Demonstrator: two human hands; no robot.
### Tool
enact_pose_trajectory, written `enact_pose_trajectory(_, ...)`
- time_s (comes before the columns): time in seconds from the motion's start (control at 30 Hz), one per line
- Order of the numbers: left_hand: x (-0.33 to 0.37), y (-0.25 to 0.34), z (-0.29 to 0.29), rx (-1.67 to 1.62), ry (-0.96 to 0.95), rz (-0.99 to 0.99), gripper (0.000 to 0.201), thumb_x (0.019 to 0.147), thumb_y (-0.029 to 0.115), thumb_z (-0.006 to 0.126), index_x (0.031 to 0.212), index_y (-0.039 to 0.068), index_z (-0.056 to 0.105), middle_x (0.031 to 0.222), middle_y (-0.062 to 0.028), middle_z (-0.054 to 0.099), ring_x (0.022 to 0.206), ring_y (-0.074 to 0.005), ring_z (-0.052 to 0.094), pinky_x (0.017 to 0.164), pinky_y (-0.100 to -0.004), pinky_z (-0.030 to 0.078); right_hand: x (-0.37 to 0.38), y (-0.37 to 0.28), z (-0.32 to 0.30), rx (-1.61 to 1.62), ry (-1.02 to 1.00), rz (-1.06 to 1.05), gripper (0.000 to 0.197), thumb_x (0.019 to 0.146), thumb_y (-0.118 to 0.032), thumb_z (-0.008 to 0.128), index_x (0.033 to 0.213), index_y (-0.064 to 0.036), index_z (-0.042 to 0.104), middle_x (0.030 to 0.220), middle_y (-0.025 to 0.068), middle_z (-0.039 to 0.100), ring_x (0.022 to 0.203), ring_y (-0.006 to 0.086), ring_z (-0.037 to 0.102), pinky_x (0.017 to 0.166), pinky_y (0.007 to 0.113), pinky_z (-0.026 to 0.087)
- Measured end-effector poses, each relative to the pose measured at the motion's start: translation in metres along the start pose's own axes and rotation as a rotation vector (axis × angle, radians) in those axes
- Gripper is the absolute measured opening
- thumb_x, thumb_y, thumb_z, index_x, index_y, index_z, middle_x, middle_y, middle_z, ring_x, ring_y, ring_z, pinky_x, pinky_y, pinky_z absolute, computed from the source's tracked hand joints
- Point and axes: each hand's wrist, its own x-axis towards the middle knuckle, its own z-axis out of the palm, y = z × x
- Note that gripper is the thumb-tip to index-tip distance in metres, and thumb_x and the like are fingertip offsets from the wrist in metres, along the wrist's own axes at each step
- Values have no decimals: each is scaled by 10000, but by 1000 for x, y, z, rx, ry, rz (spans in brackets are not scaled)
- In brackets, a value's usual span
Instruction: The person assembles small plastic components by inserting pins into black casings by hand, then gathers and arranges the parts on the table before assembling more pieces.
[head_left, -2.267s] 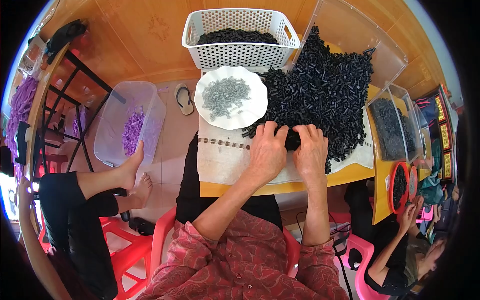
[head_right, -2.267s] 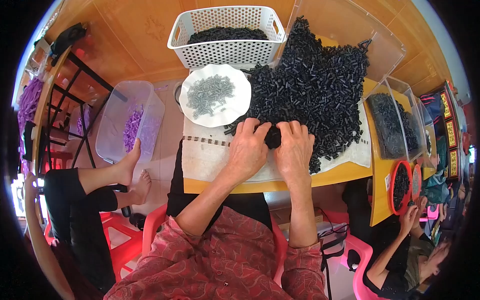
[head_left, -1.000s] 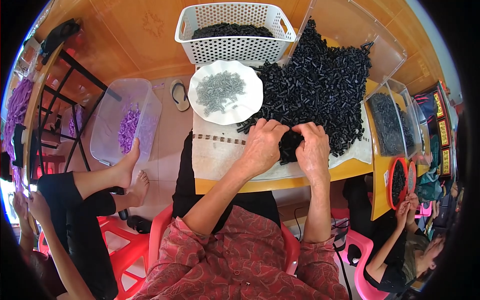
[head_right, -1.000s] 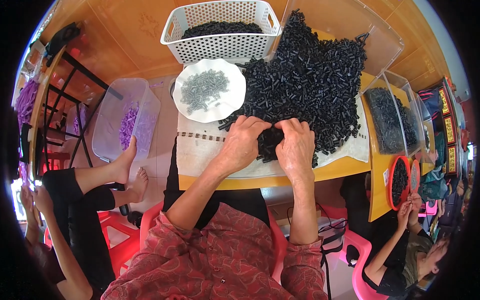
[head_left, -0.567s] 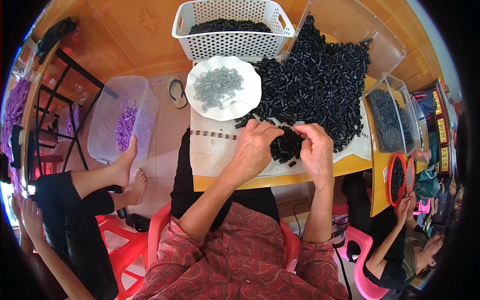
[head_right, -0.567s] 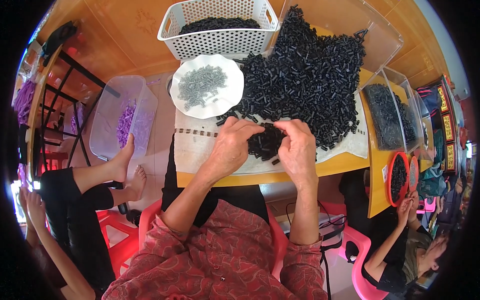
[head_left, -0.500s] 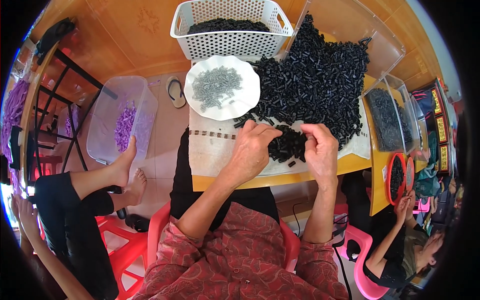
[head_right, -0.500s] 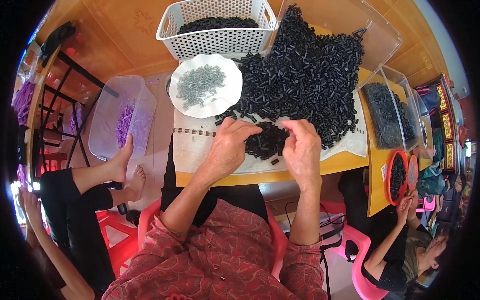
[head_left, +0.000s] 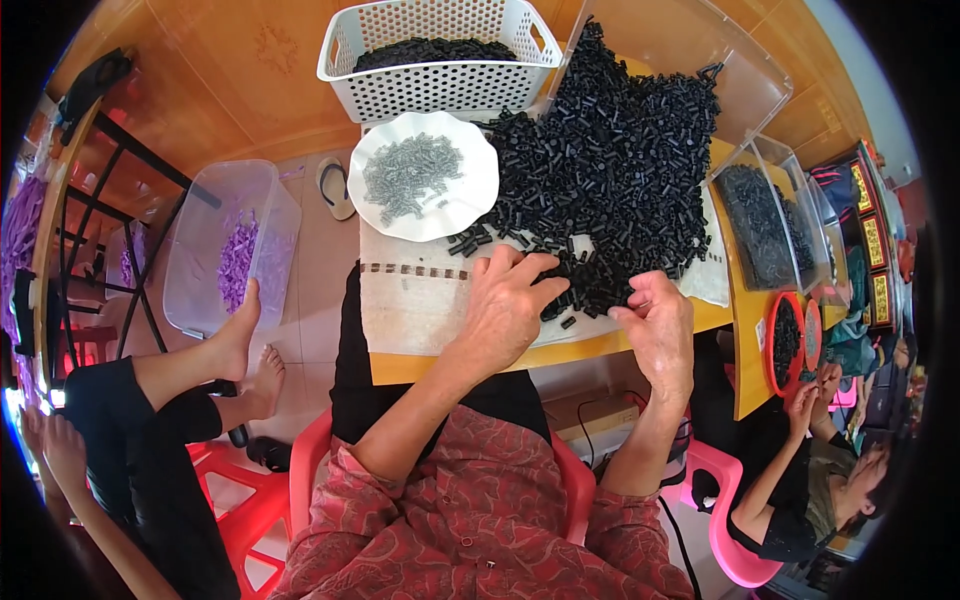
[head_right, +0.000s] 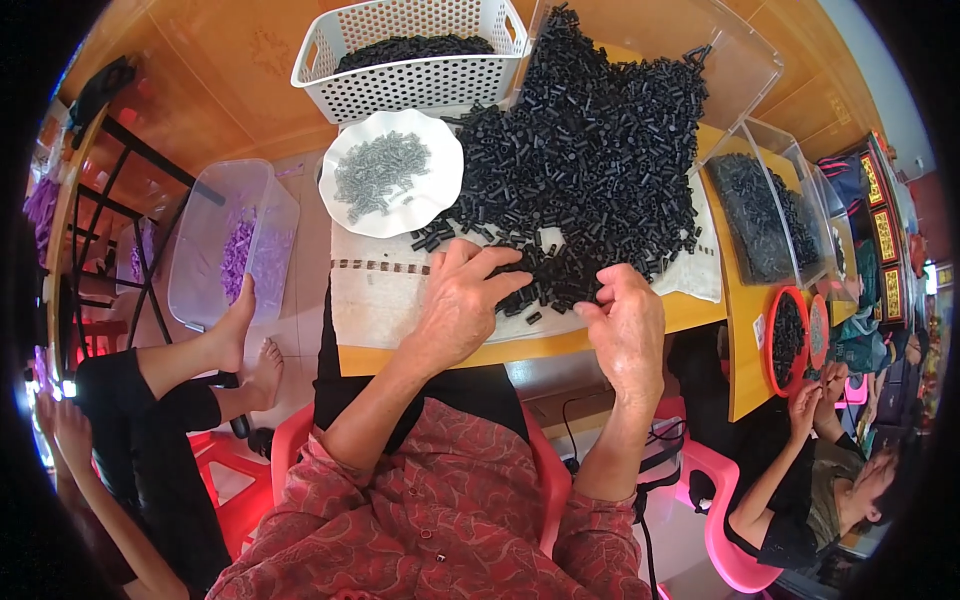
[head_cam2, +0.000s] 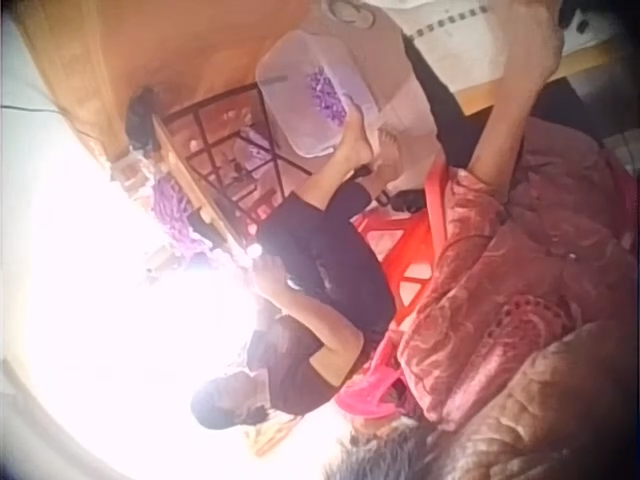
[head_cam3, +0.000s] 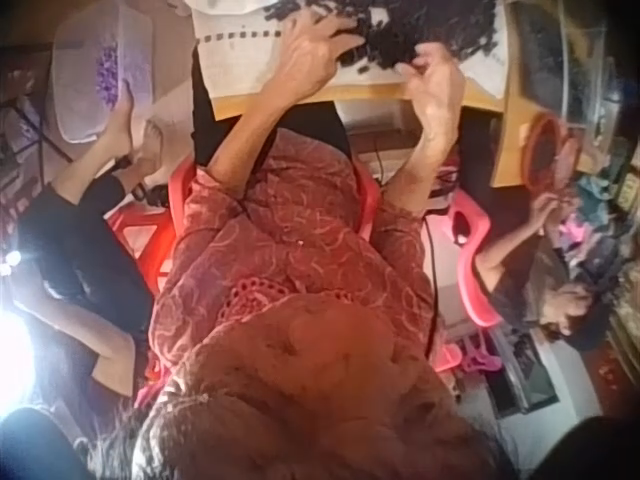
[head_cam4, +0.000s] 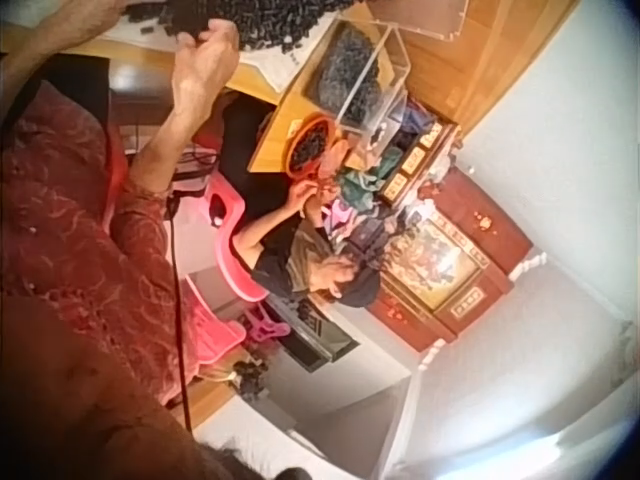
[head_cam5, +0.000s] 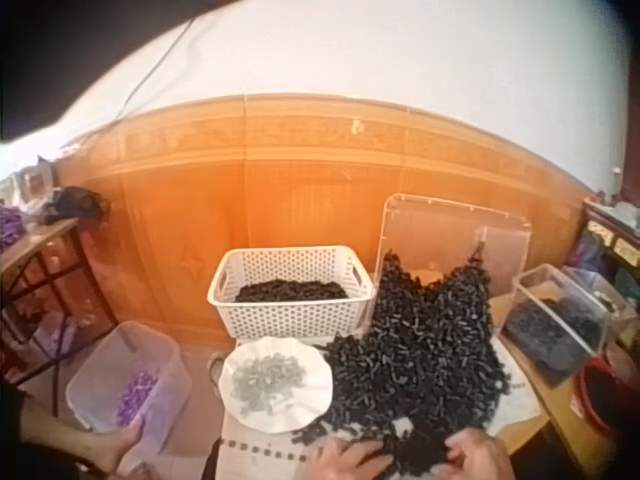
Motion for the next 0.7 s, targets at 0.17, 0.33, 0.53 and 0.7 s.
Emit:
enact_pose_trajectory(0.17,-2,-1,-2,-14,66,30,351,690,-39,572,996,65,709,1141,-64,622,964,-264,516,838,-383,383,-6,7,0,-100,-24,87,481,632,6,786,1055,50,561,858,160,598,653,220,597,597,342,492)
enact_pose_trajectory(0.33,-9,5,2,-56,200,26,374,673,-64,582,1030,2,670,1121,-125,606,986,-299,520,833,-403,410,-7,18,7,-224,38,74,530,608,4,802,1074,76,560,904,184,587,648,253,608,628,357,497)
enact_pose_trajectory(0.53,-32,25,3,-108,240,19,333,685,10,710,1012,47,661,958,-102,579,844,-283,537,745,-387,431,0,15,15,-329,-7,79,429,646,-61,792,1029,34,624,949,192,607,812,352,631,736,419,497)
enact_pose_trajectory(0.7,-51,39,7,-98,47,156,368,654,132,759,1005,72,669,941,-59,573,860,-232,530,735,-347,381,5,14,19,-298,8,111,406,655,-76,790,1018,17,635,949,185,611,861,356,620,753,419,495)
